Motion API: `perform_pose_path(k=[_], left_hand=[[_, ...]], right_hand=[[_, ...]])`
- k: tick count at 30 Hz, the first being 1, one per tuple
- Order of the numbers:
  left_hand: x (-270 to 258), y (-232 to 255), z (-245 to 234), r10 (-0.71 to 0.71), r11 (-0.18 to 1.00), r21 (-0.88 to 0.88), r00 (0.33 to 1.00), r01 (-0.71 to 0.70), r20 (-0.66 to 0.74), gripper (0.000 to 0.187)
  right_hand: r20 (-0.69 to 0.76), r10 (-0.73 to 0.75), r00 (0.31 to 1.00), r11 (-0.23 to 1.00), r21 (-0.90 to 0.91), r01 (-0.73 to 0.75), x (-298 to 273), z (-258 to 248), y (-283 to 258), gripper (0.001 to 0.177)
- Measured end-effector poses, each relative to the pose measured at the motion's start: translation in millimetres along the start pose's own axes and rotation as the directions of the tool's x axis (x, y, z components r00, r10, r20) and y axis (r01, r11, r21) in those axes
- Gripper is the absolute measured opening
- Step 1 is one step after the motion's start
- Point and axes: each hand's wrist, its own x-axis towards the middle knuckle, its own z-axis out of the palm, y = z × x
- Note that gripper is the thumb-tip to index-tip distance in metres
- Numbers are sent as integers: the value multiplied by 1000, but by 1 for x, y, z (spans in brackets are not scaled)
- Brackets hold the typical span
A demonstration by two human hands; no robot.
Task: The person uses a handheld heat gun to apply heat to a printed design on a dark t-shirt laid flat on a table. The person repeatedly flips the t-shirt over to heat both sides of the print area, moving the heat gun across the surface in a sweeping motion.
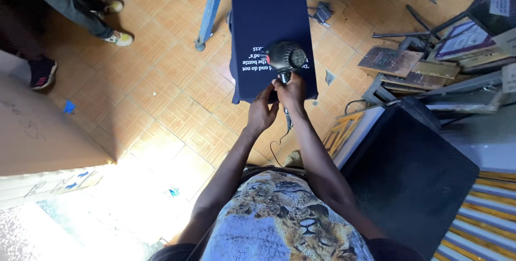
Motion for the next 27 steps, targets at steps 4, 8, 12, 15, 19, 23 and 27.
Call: perform_pose_path(k=[4,8,12,15,19,23,27], left_hand=[[-2,6,-21,-26,999,-24,999,25,-32,73],[-6,0,-28,-109,991,-89,990,101,-90,78],[-2,-10,-28,-69,992,-114,987,52,-143,73],[-4,0,-28,-60,991,-128,988,42,-139,68],[-2,2,-15,-36,994,-109,993,23,-113,67],[5,-19,10,-3,1000,14,994,4,-112,56],[7,-31,18,-5,996,84,993,15,-119,58]], right_hand=[[35,-15,999,1000,13,15,8,13,-14,19],[176,29,984,999,35,-35,4,31,-16,19],[239,31,970,999,16,-36,1,36,-13,20],[251,54,967,996,-87,-33,-4,20,-15,24],[224,64,973,996,-68,-50,0,0,0,21],[170,187,967,978,58,-199,4,-25,21,16],[12,259,966,965,42,-259,8,-56,18,13]])
